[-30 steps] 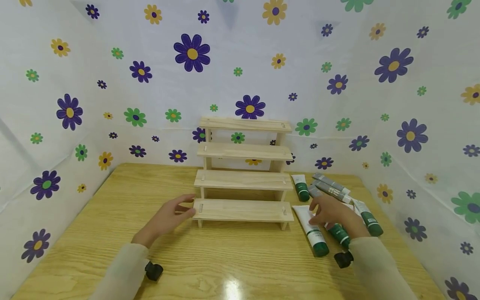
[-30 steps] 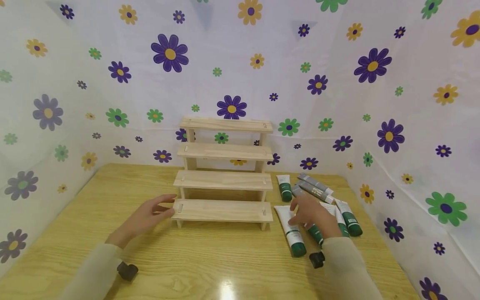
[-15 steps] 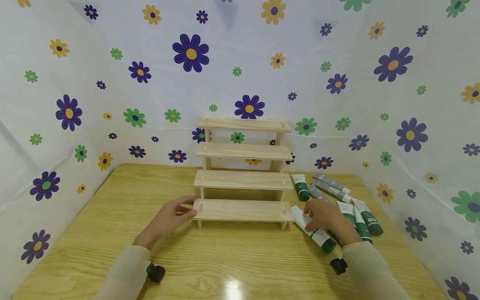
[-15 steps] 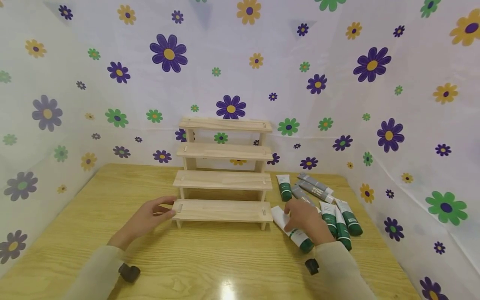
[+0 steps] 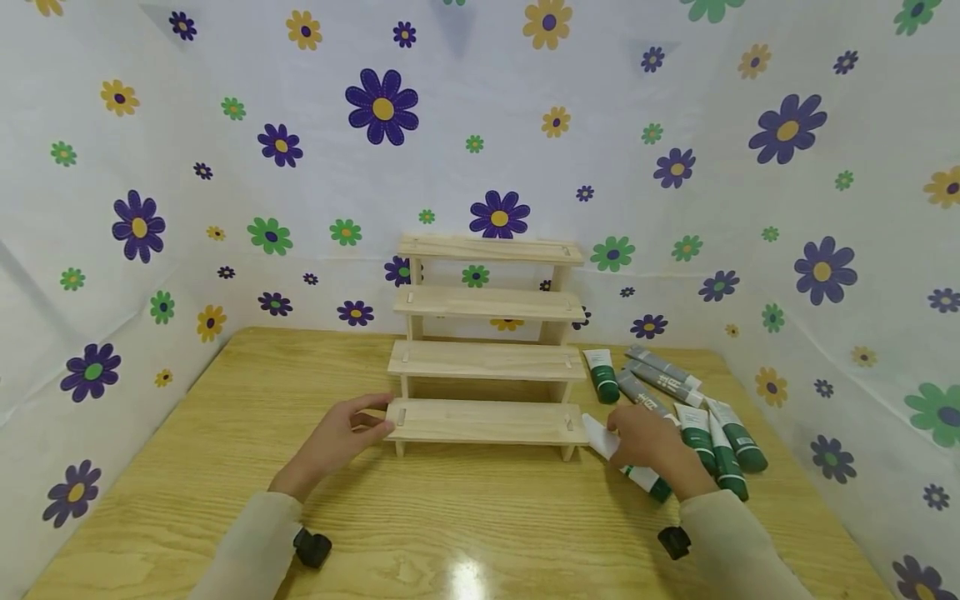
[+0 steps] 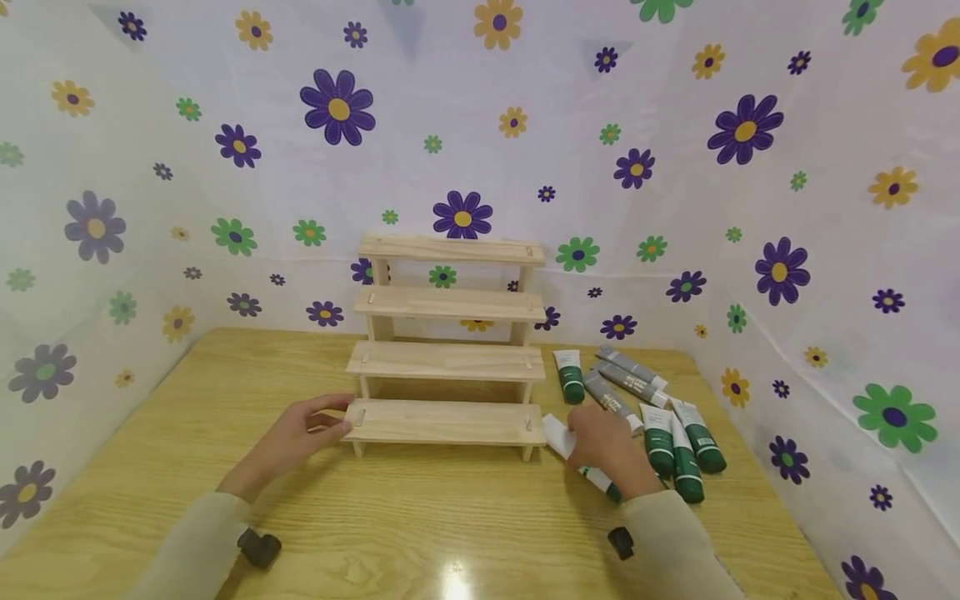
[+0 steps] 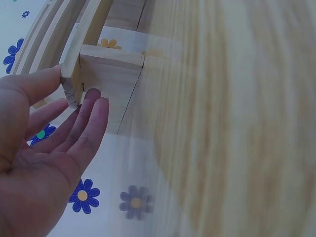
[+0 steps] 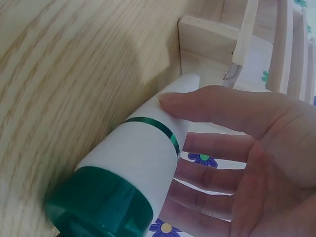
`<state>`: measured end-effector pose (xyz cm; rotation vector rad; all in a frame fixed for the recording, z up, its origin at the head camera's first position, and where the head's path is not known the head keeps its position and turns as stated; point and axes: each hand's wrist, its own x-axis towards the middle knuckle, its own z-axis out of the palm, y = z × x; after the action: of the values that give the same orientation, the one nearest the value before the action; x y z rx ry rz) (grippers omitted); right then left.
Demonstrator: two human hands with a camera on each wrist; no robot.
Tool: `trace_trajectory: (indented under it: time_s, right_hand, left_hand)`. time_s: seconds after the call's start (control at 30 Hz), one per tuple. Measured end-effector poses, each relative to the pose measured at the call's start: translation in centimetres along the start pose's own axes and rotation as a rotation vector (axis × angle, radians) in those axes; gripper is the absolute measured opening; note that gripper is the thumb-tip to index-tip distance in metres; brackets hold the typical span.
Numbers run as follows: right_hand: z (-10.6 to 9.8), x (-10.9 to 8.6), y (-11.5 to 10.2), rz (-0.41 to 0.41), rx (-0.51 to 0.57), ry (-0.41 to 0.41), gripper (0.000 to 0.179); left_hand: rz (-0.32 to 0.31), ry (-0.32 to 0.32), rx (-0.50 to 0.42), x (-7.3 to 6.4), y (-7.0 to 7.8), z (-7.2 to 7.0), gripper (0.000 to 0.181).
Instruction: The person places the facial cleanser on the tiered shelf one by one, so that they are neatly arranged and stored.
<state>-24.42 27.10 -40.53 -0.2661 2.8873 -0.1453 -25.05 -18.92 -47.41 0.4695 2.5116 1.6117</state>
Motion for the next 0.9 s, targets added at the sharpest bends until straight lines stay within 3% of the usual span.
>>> trace_trajectory:
  time_s: [0.43, 0.7, 0.9]
  right_hand:
    - [-0.3, -0.1, 0.4, -0.017, 0.032, 0.036, 0.04]
    - [0.1, 0.2, 0.5, 0.008, 0.022, 0.085, 0.024]
    - [0.2, 0.2, 0.9, -0.001, 0.043, 0.093, 0.024]
  left_hand:
    - [-0.03, 0.007, -0.091, 0.0, 0.2, 0.2, 0.054]
    - [-0.097, 0.038, -0.078, 0.0, 1.0, 0.4, 0.052]
    - [-0.142, 0.047, -0.044, 0.2, 1.1, 0.5, 0.051]
